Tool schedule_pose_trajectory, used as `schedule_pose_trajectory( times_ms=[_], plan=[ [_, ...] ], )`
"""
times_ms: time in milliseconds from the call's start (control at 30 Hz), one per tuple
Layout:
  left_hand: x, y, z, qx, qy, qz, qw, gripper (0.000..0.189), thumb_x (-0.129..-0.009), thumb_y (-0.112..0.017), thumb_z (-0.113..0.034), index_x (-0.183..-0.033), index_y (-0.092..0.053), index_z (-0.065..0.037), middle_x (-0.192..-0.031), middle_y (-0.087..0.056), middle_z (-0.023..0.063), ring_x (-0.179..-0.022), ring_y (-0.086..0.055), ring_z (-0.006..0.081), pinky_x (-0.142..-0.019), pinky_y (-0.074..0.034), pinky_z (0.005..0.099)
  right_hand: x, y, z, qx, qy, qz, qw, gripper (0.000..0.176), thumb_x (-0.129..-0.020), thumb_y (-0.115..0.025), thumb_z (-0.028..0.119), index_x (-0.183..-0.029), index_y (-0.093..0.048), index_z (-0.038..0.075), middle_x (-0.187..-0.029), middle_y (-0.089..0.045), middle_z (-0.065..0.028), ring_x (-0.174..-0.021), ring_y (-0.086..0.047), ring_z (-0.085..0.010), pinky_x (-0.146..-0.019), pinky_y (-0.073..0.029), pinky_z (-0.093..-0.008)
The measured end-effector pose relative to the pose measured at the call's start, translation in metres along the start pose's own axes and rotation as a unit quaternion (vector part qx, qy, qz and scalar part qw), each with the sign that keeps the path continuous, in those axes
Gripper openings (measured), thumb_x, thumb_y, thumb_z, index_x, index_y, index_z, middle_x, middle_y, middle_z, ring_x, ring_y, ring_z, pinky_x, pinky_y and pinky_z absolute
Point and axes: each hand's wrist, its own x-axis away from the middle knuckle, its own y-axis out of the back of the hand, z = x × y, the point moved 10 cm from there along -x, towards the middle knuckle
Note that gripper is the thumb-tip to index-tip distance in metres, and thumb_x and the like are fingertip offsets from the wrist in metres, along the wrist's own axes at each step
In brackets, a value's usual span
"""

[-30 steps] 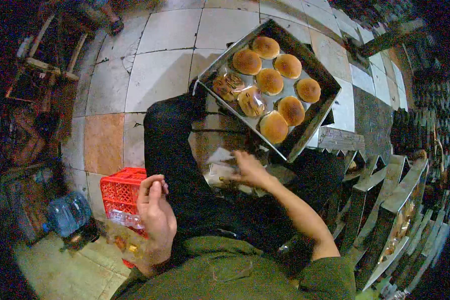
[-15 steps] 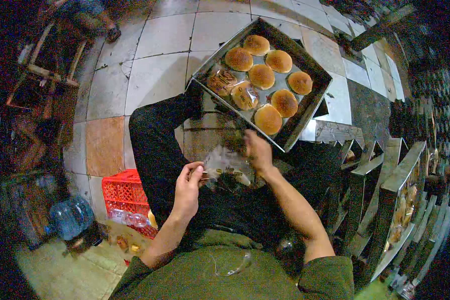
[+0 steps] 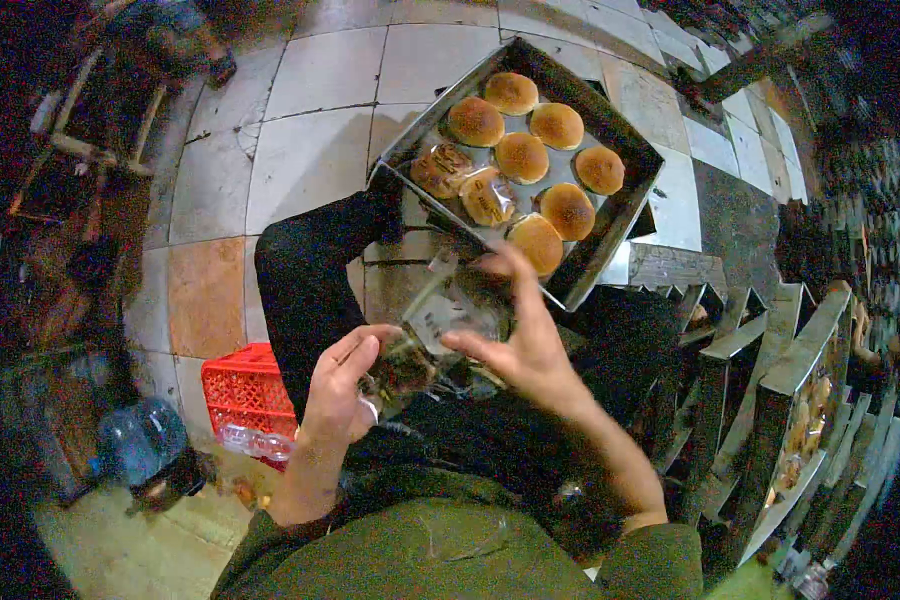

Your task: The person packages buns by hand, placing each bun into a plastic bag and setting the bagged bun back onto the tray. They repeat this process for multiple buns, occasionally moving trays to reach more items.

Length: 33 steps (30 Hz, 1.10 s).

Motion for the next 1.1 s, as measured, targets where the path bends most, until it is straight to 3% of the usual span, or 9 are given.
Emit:
schedule_pose_trajectory(
  times_ms=[200,300,467,500,600,700,800,933,1100],
  plan=[
    [-0.003,0.001,-0.013,0.042,0.001,-0.027,0.999,0.023,-0.087,-0.053,-0.013,-0.102,-0.054,0.003,-0.095,-0.062,0.0111,-0.085,-0.062,0.0212,-0.077,-0.051,0.0323,-0.017,-0.011,-0.050,-0.251,-0.208,0.080,0.942,0.015,-0.084,-0.058,0.010,-0.095,-0.058,0.000,-0.080,-0.062,-0.0029,-0.079,-0.057,-0.0097,-0.074,-0.045,-0.0246],
    [-0.010,0.034,-0.017,-0.207,-0.037,-0.117,0.971,0.006,-0.083,-0.059,-0.005,-0.082,-0.062,0.001,-0.067,-0.055,-0.0034,-0.061,-0.047,0.0023,-0.055,-0.037,0.0172,-0.020,-0.030,-0.055,-0.166,-0.178,0.257,0.935,0.014,-0.084,-0.059,0.012,-0.091,-0.058,0.000,-0.073,-0.061,-0.0016,-0.075,-0.057,-0.0093,-0.071,-0.045,-0.0240],
    [-0.032,0.048,-0.026,-0.305,-0.111,-0.181,0.928,0.025,-0.077,-0.069,-0.011,-0.063,-0.049,-0.004,-0.057,-0.049,-0.0042,-0.051,-0.040,0.0013,-0.044,-0.031,0.0182,-0.030,-0.039,-0.029,-0.003,0.020,0.247,0.969,0.014,-0.086,-0.054,0.012,-0.082,-0.058,0.000,-0.075,-0.061,-0.0077,-0.072,-0.056,-0.0154,-0.065,-0.044,-0.0322],
    [-0.039,0.053,-0.021,-0.321,-0.088,-0.177,0.926,0.025,-0.077,-0.069,-0.010,-0.062,-0.050,-0.004,-0.055,-0.050,-0.0033,-0.049,-0.041,0.0016,-0.043,-0.031,0.0187,-0.017,-0.065,-0.029,-0.085,0.003,0.403,0.911,0.016,-0.087,-0.053,0.013,-0.080,-0.056,0.000,-0.072,-0.057,-0.0037,-0.067,-0.051,-0.0113,-0.061,-0.041,-0.0279],
    [-0.052,0.067,-0.002,-0.366,-0.017,-0.168,0.915,0.023,-0.077,-0.068,-0.012,-0.063,-0.053,-0.003,-0.053,-0.052,-0.0009,-0.048,-0.045,0.0027,-0.043,-0.034,0.0188,-0.066,0.028,-0.163,0.055,-0.134,-0.113,0.983,0.022,-0.089,-0.049,0.017,-0.083,-0.056,-0.002,-0.070,-0.057,-0.0075,-0.066,-0.053,-0.0159,-0.061,-0.041,-0.0284],
    [-0.060,0.069,0.013,-0.202,0.022,-0.198,0.959,0.017,-0.083,-0.062,-0.016,-0.074,-0.058,-0.002,-0.062,-0.059,0.0049,-0.052,-0.053,0.0080,-0.045,-0.040,0.0213,-0.060,0.071,-0.310,0.198,-0.251,-0.260,0.911,0.044,-0.084,-0.054,0.038,-0.106,-0.055,0.000,-0.097,-0.060,-0.0236,-0.092,-0.058,-0.0368,-0.078,-0.045,-0.0392],
    [-0.068,0.067,0.022,-0.086,0.024,-0.147,0.985,0.023,-0.085,-0.059,-0.023,-0.075,-0.056,-0.003,-0.063,-0.059,0.0066,-0.052,-0.054,0.0119,-0.046,-0.042,0.0235,-0.030,0.057,-0.434,0.072,-0.489,-0.192,0.848,0.065,-0.076,-0.058,0.054,-0.118,-0.051,0.004,-0.110,-0.057,-0.0211,-0.099,-0.056,-0.0362,-0.084,-0.043,-0.0392],
    [-0.069,0.062,0.034,0.035,0.037,-0.077,0.996,0.032,-0.085,-0.056,-0.034,-0.072,-0.053,-0.005,-0.058,-0.055,0.0053,-0.050,-0.052,0.0136,-0.048,-0.041,0.0263,-0.048,0.000,-0.397,-0.334,-0.532,-0.121,0.768,0.062,-0.079,-0.062,0.045,-0.120,-0.047,0.001,-0.110,-0.056,-0.0160,-0.097,-0.057,-0.0259,-0.084,-0.045,-0.0348],
    [-0.070,0.056,0.028,0.088,0.005,-0.029,0.996,0.038,-0.084,-0.051,-0.044,-0.068,-0.049,-0.010,-0.053,-0.051,0.0039,-0.046,-0.046,0.0147,-0.049,-0.038,0.0304,-0.077,-0.004,-0.301,0.098,-0.288,-0.136,0.943,0.057,-0.072,-0.067,0.045,-0.101,-0.056,-0.003,-0.094,-0.062,-0.0213,-0.090,-0.060,-0.0313,-0.074,-0.046,-0.0371]
  ],
)
